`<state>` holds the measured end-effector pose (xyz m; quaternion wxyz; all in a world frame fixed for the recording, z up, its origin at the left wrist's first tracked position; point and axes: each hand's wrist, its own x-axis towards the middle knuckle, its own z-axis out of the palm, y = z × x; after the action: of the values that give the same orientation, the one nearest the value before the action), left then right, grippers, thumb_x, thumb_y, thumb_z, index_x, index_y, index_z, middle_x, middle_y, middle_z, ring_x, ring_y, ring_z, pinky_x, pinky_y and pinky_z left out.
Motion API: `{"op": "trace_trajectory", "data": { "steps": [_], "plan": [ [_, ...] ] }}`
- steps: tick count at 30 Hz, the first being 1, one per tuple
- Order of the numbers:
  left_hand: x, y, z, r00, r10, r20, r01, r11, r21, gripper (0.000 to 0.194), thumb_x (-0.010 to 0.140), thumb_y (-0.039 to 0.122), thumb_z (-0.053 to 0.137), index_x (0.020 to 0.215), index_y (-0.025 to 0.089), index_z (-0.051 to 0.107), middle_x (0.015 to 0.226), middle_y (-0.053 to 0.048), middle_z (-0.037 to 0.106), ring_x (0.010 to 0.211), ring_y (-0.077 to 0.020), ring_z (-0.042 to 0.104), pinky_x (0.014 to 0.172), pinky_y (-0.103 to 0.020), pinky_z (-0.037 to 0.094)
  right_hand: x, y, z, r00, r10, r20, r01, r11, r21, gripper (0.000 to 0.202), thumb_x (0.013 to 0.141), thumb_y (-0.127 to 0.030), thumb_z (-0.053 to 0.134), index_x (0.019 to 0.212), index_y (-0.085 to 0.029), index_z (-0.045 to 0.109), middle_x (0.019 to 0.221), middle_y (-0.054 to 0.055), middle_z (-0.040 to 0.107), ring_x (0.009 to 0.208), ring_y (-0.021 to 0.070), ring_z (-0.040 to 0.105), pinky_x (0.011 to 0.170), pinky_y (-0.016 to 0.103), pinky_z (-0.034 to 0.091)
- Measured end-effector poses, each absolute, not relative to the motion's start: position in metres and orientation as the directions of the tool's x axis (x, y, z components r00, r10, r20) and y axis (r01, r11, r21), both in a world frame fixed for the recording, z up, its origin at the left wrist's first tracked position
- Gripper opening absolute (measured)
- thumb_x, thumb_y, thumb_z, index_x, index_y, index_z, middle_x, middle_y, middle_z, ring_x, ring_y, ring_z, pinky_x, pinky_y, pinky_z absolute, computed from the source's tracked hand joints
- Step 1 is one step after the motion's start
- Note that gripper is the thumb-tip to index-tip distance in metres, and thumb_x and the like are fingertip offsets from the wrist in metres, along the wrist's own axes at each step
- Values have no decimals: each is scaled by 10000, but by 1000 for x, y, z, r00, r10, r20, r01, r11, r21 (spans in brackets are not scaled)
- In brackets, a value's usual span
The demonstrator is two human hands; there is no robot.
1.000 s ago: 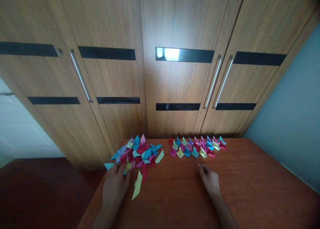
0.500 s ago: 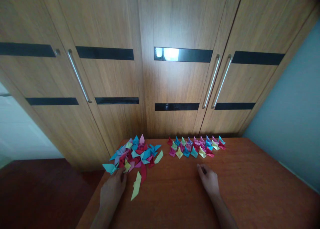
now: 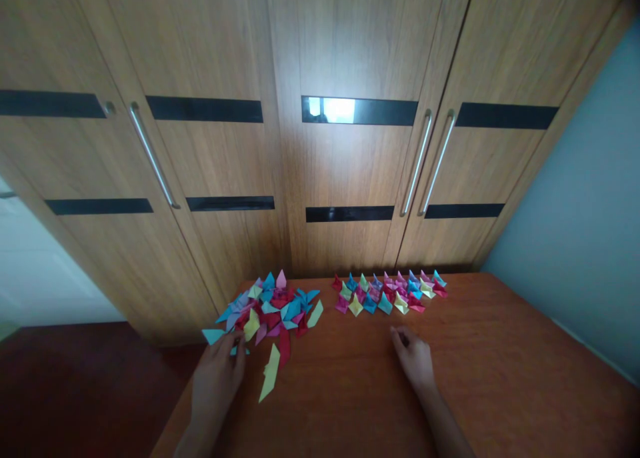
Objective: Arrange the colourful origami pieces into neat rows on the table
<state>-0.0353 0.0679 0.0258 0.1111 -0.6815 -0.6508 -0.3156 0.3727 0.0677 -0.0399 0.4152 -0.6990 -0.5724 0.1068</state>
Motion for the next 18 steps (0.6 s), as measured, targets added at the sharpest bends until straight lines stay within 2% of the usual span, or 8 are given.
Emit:
{"op": "trace_trajectory", "data": {
  "steps": [4, 10, 14, 18],
  "plan": [
    [-17, 69, 38, -6, 843, 538, 902, -227, 366, 221, 880, 339, 400, 982, 217, 553, 984, -56, 671, 818, -196, 652, 712, -272, 505, 373, 68, -40, 321, 900, 293, 707, -22, -707, 492, 853, -588, 339, 721, -209, 624, 620, 39, 654, 533, 183, 589, 535, 244, 406],
    [36, 68, 49, 81, 826, 558, 777, -403, 484, 198, 863, 317, 452, 966, 207, 582, 870, -39, 676, 727, -172, 645, 710, -286, 516, 371, 67, -34, 327, 898, 294, 624, 29, -781, 508, 823, -621, 381, 661, -199, 611, 571, 21, 617, 531, 172, 564, 529, 237, 405],
    [82, 64, 45, 174, 862, 476, 675, -456, 579, 214, 847, 265, 473, 1025, 225, 585, 904, -43, 679, 782, -179, 646, 729, -306, 521, 368, 66, -29, 238, 937, 255, 458, 124, -880, 458, 799, -594, 461, 715, -178, 634, 601, 16, 596, 578, 166, 549, 563, 244, 431],
    [121, 59, 38, 303, 881, 363, 567, -473, 675, 152, 822, 201, 496, 878, 238, 633, 877, -25, 684, 814, -179, 639, 748, -300, 511, 363, 61, -20, 159, 971, 176, 262, 131, -956, 407, 776, -556, 538, 840, -172, 654, 642, 13, 590, 607, 156, 545, 562, 241, 440]
  ]
}}
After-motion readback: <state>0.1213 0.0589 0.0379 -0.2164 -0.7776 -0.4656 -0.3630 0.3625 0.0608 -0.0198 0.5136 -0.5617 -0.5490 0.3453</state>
